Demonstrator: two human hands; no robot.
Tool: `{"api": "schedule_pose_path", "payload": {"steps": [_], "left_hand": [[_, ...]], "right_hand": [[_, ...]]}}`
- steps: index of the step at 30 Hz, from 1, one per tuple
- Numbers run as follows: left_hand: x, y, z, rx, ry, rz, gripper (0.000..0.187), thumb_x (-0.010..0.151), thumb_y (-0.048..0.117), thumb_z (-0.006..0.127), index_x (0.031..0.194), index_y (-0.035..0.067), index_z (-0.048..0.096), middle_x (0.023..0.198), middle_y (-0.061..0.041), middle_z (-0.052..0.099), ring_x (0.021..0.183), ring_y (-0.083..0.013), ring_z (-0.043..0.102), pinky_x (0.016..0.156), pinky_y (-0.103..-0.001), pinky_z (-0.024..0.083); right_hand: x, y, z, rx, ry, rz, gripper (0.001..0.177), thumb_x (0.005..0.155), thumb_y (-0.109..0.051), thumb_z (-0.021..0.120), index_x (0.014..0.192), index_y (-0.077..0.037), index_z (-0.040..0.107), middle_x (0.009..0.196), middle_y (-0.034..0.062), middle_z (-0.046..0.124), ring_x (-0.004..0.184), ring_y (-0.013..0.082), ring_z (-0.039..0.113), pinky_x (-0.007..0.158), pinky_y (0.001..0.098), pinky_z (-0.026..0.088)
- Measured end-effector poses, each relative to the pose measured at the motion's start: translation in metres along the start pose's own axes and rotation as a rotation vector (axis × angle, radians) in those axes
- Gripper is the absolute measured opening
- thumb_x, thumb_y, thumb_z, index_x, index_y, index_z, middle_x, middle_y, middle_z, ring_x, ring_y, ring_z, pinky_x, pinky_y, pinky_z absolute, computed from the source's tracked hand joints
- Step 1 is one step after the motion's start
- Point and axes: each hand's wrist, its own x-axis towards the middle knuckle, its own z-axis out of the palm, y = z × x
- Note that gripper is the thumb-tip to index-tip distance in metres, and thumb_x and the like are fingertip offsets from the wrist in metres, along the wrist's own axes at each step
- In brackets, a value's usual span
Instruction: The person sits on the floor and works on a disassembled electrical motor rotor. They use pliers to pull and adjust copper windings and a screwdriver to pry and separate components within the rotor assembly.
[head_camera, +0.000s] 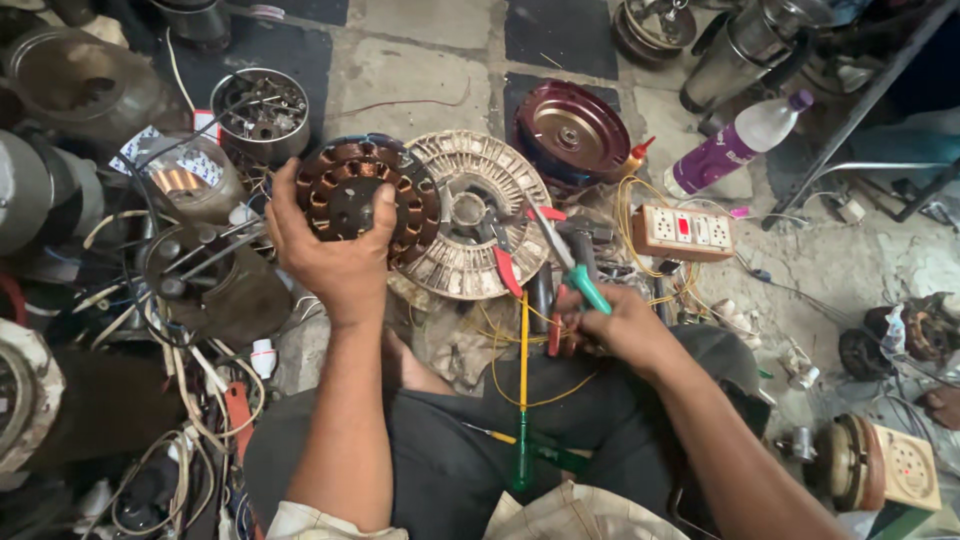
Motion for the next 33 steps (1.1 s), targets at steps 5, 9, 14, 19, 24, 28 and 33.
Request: {"api": "schedule_pose_path", "payload": {"steps": [5,9,14,19,24,28,33], "left_hand": [[-0.002,0.008,0.005,-0.003,-0.056,0.004,0.078,0.080,0.028,0.097,0.142,0.005,0.056,0.126,-0.016,0.062,0.120,-0.0356,0.062,0.107,-0.047,0.050],[-0.004,0.012,0.003,0.010,-0.094,0.050,0.079,0.079,0.027,0.097,0.142,0.004,0.055,0.125,-0.016,0.061,0.120,-0.0371,0.060,0.106,-0.048,0.050],[-0.004,0.013,0.007,0.039,-0.119,0.088,0.079,0.077,0.026,0.097,0.140,0.004,0.056,0.123,-0.016,0.062,0.117,-0.0375,0.060,0.104,-0.049,0.048],[-0.004,0.009,0.012,0.017,-0.121,0.087,0.079,0.077,0.027,0.098,0.140,0.004,0.056,0.124,-0.015,0.062,0.118,-0.0366,0.060,0.105,-0.048,0.049],[-0.006,0.010,0.011,0.010,-0.129,0.067,0.079,0.078,0.028,0.097,0.141,0.004,0.056,0.123,-0.015,0.062,0.118,-0.0355,0.060,0.105,-0.048,0.050],[-0.009,0.009,0.009,-0.002,-0.144,0.054,0.079,0.082,0.029,0.098,0.143,0.004,0.055,0.123,-0.015,0.060,0.119,-0.0357,0.060,0.105,-0.047,0.050],[-0.012,0.006,0.012,-0.011,-0.149,0.064,0.075,0.084,0.027,0.098,0.140,0.004,0.054,0.125,-0.015,0.060,0.120,-0.0350,0.060,0.108,-0.047,0.050]], "right_hand": [[-0.009,-0.002,-0.004,-0.264,0.161,0.077,0.026,0.086,-0.009,0.065,0.108,-0.005,0.078,0.077,0.0068,0.070,0.064,0.0143,0.061,0.059,0.0304,0.050],[0.035,-0.009,-0.018,-0.396,0.340,-0.149,0.027,0.082,-0.012,0.067,0.106,-0.007,0.078,0.081,0.0074,0.075,0.068,0.0152,0.068,0.062,0.0308,0.053],[0.114,-0.022,-0.063,-0.421,0.480,0.013,0.030,0.084,-0.015,0.059,0.108,-0.008,0.077,0.085,0.0195,0.076,0.070,0.0260,0.073,0.066,0.0422,0.059],[0.154,-0.007,-0.093,-0.685,0.466,-0.006,0.035,0.080,-0.018,0.063,0.109,-0.004,0.076,0.096,0.0258,0.074,0.089,0.0358,0.073,0.083,0.0461,0.055],[0.156,-0.001,-0.103,-0.758,0.435,0.049,0.036,0.081,-0.019,0.064,0.112,-0.002,0.074,0.100,0.0283,0.073,0.098,0.0399,0.071,0.089,0.0486,0.052],[0.137,0.006,-0.101,-0.742,0.509,-0.075,0.036,0.080,-0.016,0.062,0.112,-0.002,0.073,0.101,0.0280,0.072,0.099,0.0402,0.070,0.090,0.0488,0.053],[0.131,-0.024,-0.093,-0.923,0.390,0.085,0.037,0.089,-0.027,0.068,0.113,-0.001,0.073,0.114,0.0300,0.070,0.111,0.0430,0.067,0.096,0.0522,0.051]]}}
